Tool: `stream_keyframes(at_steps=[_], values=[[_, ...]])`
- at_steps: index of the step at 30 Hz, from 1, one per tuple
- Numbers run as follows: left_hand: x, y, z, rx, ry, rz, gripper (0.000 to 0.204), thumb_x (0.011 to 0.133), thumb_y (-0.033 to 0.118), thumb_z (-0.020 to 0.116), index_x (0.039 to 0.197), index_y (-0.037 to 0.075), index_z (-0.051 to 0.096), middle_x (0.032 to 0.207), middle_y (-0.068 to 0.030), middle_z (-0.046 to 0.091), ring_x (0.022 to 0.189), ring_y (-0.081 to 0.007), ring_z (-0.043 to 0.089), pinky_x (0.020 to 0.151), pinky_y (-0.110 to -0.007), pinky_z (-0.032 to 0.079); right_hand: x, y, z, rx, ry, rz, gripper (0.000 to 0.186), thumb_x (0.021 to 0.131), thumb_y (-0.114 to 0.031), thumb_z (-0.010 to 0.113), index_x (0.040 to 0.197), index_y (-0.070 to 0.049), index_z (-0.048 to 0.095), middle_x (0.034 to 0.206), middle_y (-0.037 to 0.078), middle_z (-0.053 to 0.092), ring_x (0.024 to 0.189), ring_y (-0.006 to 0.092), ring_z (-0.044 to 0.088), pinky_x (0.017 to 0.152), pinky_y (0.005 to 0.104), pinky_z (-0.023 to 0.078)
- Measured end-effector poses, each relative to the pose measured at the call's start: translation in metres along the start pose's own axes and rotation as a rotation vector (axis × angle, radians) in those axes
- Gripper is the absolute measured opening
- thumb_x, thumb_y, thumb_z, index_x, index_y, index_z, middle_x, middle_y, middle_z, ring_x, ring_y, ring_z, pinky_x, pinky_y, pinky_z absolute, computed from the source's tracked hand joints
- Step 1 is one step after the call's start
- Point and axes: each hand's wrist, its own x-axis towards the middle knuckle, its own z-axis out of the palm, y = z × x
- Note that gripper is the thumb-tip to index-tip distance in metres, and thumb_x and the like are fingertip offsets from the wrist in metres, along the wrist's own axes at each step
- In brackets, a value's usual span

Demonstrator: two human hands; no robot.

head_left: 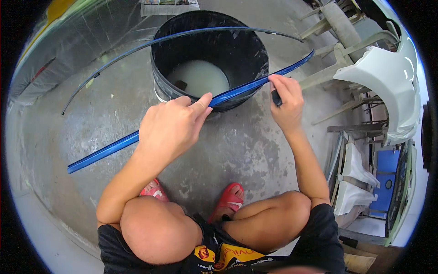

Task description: Sanding or cleaning blue automotive trim pieces over a bucket of water.

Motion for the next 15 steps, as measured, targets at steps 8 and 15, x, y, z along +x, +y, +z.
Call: stream_keyframes(at_steps=[8, 15], values=[[-0.001, -0.002, 0.002, -0.011, 0.013, 0.007, 0.03, 0.104, 0.029, 0.075, 0.132, 0.021, 0.082, 0.076, -0.0114, 0.067, 0.068, -0.0379, 0.069, 0.061, -0.052, 0.054, 0.006, -0.005, -0.001, 0.013, -0.036, -0.072, 0.047, 0.076, 0.001, 0.079, 0.123, -0.004, 0.077, 0.123, 0.014, 0.077, 0.113, 0.0361, 0.07, 0.101, 0.0478, 0.054], [0.0, -0.002, 0.002, -0.006, 0.019, -0.002, 0.03, 0.104, 0.03, 0.075, 0.132, 0.021, 0.082, 0.076, -0.011, 0.066, 0.067, -0.037, 0.068, 0.061, -0.051, 0.053, -0.005, 0.013, 0.002, 0.048, -0.036, -0.115, 0.04, 0.083, 0.005, 0.078, 0.122, -0.005, 0.08, 0.119, 0.014, 0.079, 0.109, 0.0362, 0.073, 0.099, 0.0465, 0.057]])
